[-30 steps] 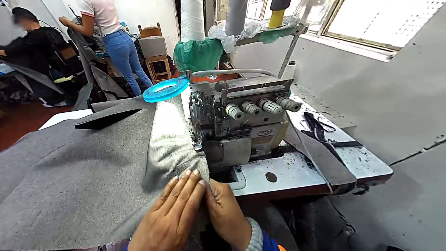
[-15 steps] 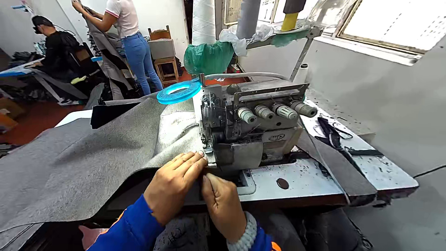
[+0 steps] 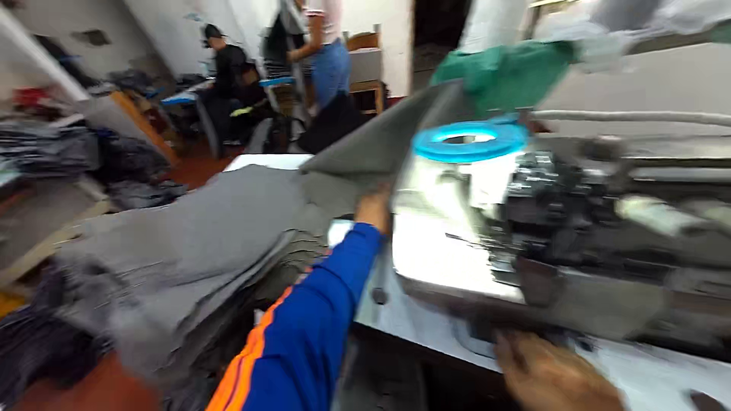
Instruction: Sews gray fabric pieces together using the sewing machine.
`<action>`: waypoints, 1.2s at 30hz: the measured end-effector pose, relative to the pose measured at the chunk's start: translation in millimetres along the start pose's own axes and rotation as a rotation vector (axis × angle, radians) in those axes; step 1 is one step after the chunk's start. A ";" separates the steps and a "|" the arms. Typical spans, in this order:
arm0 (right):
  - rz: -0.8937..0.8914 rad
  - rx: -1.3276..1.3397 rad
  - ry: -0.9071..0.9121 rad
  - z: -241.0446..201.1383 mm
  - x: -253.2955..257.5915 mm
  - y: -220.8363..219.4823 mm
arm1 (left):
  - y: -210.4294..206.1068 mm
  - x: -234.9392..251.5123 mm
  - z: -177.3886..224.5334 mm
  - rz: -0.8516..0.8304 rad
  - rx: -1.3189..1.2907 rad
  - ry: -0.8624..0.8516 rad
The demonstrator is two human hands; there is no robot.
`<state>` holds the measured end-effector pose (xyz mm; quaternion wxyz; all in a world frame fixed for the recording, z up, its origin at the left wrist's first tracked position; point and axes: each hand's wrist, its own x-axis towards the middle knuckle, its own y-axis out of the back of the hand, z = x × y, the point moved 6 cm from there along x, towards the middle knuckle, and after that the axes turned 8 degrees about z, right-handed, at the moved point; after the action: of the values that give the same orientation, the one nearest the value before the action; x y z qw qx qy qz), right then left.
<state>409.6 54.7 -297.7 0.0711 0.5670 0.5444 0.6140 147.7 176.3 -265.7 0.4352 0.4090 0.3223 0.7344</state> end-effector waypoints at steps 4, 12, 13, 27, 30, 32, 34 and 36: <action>0.029 0.035 0.061 -8.9 9.5 1.9 | 60.8 -67.4 0.2 -0.179 0.292 0.000; 0.048 0.038 0.107 -10.1 7.2 2.8 | 307.3 -242.5 -102.2 0.163 0.625 0.247; 0.041 0.044 0.115 -9.4 6.9 2.3 | 310.0 -245.6 -110.7 0.104 0.599 0.238; -0.036 0.245 0.164 11.2 -6.7 7.1 | 304.7 -181.3 -132.5 -0.389 0.462 0.234; -0.056 0.533 0.042 10.6 -7.9 21.4 | 335.4 -172.0 -113.2 -0.089 0.172 0.289; -0.088 0.731 0.000 -6.9 -3.7 35.4 | 328.2 -164.6 -73.8 0.049 -0.140 0.367; -0.194 0.980 -0.041 -36.3 0.1 41.6 | 290.4 -160.5 -16.5 0.020 -0.422 0.441; -0.345 1.252 -0.139 -70.3 3.9 36.2 | 238.0 -157.2 47.8 -0.166 -0.590 0.506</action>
<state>373.0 1.7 -251.5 -0.1399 0.4441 0.8764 0.1227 145.5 -58.4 -96.8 0.4986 0.0453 0.2266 0.8354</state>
